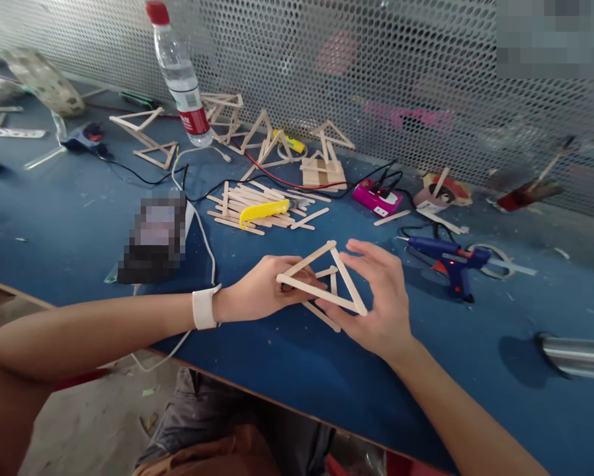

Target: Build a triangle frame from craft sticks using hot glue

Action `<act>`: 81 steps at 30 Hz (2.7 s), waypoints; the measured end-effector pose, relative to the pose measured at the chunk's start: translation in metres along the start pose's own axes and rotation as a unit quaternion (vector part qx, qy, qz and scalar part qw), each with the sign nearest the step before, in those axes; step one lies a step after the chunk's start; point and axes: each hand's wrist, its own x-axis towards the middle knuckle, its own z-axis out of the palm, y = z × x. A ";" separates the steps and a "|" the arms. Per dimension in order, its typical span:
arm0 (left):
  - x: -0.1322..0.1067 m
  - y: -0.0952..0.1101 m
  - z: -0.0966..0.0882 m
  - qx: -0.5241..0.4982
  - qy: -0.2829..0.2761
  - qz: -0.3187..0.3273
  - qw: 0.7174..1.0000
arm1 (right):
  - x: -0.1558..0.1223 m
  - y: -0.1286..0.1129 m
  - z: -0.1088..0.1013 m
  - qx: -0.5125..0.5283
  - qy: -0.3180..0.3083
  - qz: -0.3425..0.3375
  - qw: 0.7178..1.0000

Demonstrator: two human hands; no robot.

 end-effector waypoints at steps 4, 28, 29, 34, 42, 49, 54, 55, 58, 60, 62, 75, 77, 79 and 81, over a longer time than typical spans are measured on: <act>-0.001 -0.001 -0.002 0.005 -0.005 0.012 1.000 | -0.005 -0.007 0.008 0.096 -0.002 0.120 0.988; -0.001 0.005 -0.001 0.034 0.025 -0.041 0.998 | -0.004 -0.020 0.013 0.194 0.043 0.178 0.964; 0.000 0.005 0.000 0.042 0.025 -0.047 0.998 | -0.004 -0.018 0.013 0.218 0.044 0.210 0.952; 0.004 0.009 -0.003 0.073 0.002 -0.060 0.996 | 0.002 -0.007 0.015 0.291 0.004 0.288 0.912; -0.076 0.073 -0.071 0.144 0.043 -0.025 0.988 | 0.007 -0.003 0.016 0.361 -0.026 0.309 0.880; -0.156 0.034 -0.172 0.331 0.397 -0.165 0.840 | 0.009 -0.008 0.018 0.378 -0.035 0.306 0.873; -0.162 -0.001 -0.187 0.299 0.374 -0.202 0.854 | 0.011 -0.009 0.017 0.381 -0.038 0.306 0.872; -0.161 -0.002 -0.187 0.298 0.373 -0.203 0.855 | 0.012 -0.010 0.017 0.383 -0.039 0.305 0.871; -0.158 -0.001 -0.186 0.298 0.371 -0.202 0.856 | 0.013 -0.011 0.017 0.390 -0.039 0.302 0.869; -0.156 0.001 -0.187 0.300 0.366 -0.199 0.858 | 0.013 -0.011 0.017 0.393 -0.042 0.302 0.867; -0.154 0.002 -0.187 0.302 0.363 -0.197 0.859 | 0.013 -0.012 0.017 0.393 -0.044 0.306 0.866; -0.165 0.009 -0.165 0.285 0.355 -0.205 0.866 | 0.012 -0.010 0.017 0.400 -0.049 0.301 0.864; -0.165 0.011 -0.164 0.296 0.350 -0.206 0.865 | 0.012 -0.010 0.017 0.402 -0.050 0.299 0.864; -0.164 0.012 -0.164 0.304 0.344 -0.208 0.864 | 0.012 -0.009 0.018 0.404 -0.050 0.299 0.863; -0.163 0.012 -0.165 0.307 0.340 -0.209 0.864 | 0.011 -0.009 0.018 0.405 -0.050 0.299 0.863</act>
